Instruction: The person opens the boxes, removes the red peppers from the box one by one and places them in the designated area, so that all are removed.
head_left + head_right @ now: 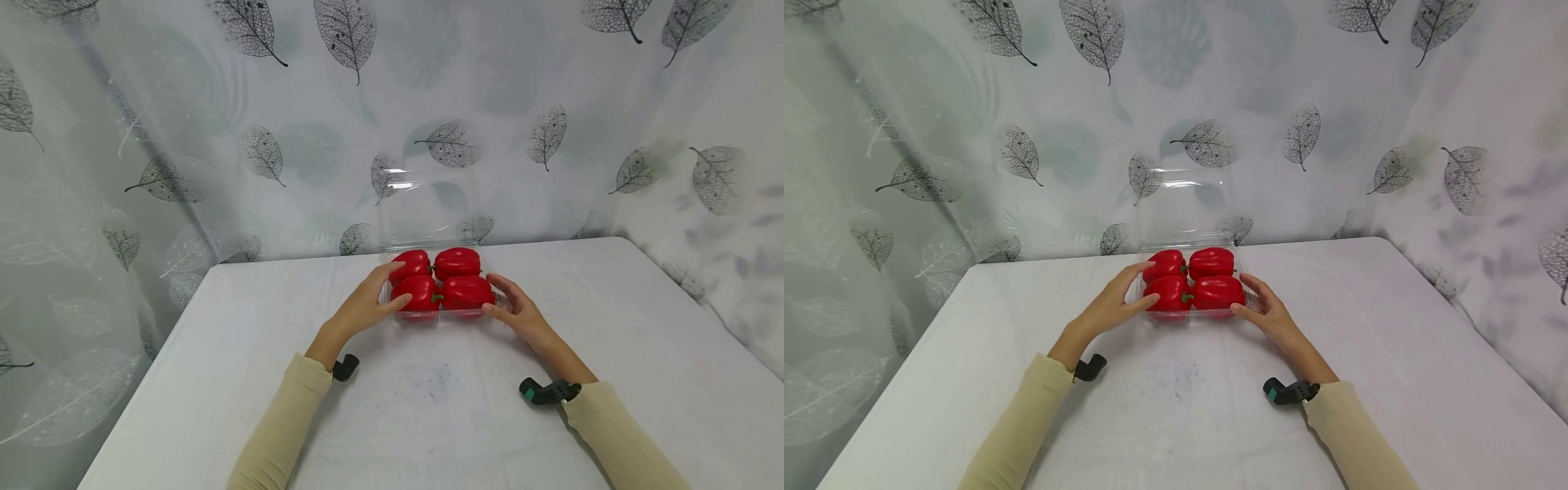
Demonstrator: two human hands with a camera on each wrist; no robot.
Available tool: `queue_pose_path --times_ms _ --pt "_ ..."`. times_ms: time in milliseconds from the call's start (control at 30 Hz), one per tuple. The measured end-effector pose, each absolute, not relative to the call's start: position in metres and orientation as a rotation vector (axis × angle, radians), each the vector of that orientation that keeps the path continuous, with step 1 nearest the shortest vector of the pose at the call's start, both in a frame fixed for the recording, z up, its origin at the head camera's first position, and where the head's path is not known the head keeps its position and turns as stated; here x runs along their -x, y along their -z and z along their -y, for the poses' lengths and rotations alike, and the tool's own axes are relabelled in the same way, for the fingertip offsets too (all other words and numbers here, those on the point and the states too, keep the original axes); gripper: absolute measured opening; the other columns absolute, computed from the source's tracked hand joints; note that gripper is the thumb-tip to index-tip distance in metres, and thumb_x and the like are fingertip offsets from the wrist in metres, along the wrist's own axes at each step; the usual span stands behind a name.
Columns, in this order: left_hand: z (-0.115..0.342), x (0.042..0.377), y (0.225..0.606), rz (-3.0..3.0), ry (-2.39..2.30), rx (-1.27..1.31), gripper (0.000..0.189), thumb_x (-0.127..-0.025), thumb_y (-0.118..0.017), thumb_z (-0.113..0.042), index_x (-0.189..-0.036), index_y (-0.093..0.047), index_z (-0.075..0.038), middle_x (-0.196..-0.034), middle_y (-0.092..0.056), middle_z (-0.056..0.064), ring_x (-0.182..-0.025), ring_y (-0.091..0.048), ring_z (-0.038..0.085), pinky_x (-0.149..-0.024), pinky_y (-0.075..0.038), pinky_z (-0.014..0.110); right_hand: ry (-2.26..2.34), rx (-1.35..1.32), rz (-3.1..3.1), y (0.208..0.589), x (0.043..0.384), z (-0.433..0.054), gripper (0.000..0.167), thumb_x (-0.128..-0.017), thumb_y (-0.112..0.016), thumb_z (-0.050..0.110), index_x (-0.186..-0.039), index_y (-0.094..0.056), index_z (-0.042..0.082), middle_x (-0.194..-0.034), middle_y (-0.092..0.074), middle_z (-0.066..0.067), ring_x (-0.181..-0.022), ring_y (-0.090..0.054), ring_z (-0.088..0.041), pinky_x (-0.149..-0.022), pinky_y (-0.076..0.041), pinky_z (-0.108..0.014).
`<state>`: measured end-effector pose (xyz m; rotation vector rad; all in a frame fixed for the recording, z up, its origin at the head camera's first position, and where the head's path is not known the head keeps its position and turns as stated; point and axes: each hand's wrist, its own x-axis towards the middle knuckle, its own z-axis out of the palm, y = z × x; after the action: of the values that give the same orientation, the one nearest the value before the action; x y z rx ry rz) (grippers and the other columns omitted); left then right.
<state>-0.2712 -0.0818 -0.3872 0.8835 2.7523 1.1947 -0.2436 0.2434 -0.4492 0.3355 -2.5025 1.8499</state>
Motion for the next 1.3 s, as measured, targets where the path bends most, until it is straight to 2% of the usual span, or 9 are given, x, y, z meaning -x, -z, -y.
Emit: queue_pose_path --times_ms 167,433,633,1067,1300 --pt "0.079 0.271 0.390 -2.744 -1.181 -0.892 0.067 -0.092 -0.066 -0.034 -0.150 -0.035 -0.020 -0.152 -0.038 0.003 -0.142 -0.032 0.023 -0.109 -0.038 0.049 -1.844 -0.323 2.503 0.449 0.244 -0.242 0.072 -0.093 -0.067 0.025 -0.153 -0.027 0.012 -0.159 -0.027 -0.011 -0.146 -0.023 -0.033 -0.109 -0.032 -0.047" --pt "0.077 0.267 0.393 -2.742 -1.174 -0.892 0.070 -0.088 -0.072 -0.029 -0.149 -0.036 -0.021 -0.149 -0.040 0.004 -0.137 -0.037 0.025 -0.096 -0.051 0.048 -1.867 -0.327 2.486 0.452 0.243 -0.239 0.074 -0.093 -0.067 0.023 -0.153 -0.027 0.012 -0.159 -0.026 -0.011 -0.146 -0.023 -0.032 -0.108 -0.033 -0.044" --pt "0.073 0.269 0.393 -2.751 -1.127 -0.924 0.071 -0.088 -0.073 -0.027 -0.149 -0.037 -0.017 -0.150 -0.038 0.005 -0.137 -0.037 0.026 -0.096 -0.051 0.046 -1.875 -0.339 2.473 0.451 0.243 -0.240 0.073 -0.093 -0.067 0.021 -0.153 -0.027 0.010 -0.159 -0.026 -0.011 -0.146 -0.023 -0.033 -0.107 -0.033 -0.040" --pt "0.064 0.274 0.396 -2.752 -1.079 -0.954 0.071 -0.088 -0.072 -0.029 -0.149 -0.039 -0.015 -0.152 -0.038 0.006 -0.136 -0.039 0.030 -0.096 -0.051 0.047 -1.863 -0.319 2.473 0.450 0.242 -0.242 0.075 -0.091 -0.069 0.024 -0.153 -0.027 0.012 -0.159 -0.027 -0.009 -0.147 -0.022 -0.030 -0.112 -0.029 -0.048" --pt "0.063 0.275 0.396 -2.768 -1.068 -0.952 0.067 -0.087 -0.074 -0.030 -0.145 -0.044 -0.013 -0.147 -0.040 0.010 -0.134 -0.040 0.031 -0.094 -0.052 0.046 -1.869 -0.316 2.469 0.450 0.242 -0.242 0.075 -0.091 -0.069 0.025 -0.153 -0.028 0.012 -0.159 -0.027 -0.010 -0.146 -0.023 -0.032 -0.111 -0.031 -0.050"
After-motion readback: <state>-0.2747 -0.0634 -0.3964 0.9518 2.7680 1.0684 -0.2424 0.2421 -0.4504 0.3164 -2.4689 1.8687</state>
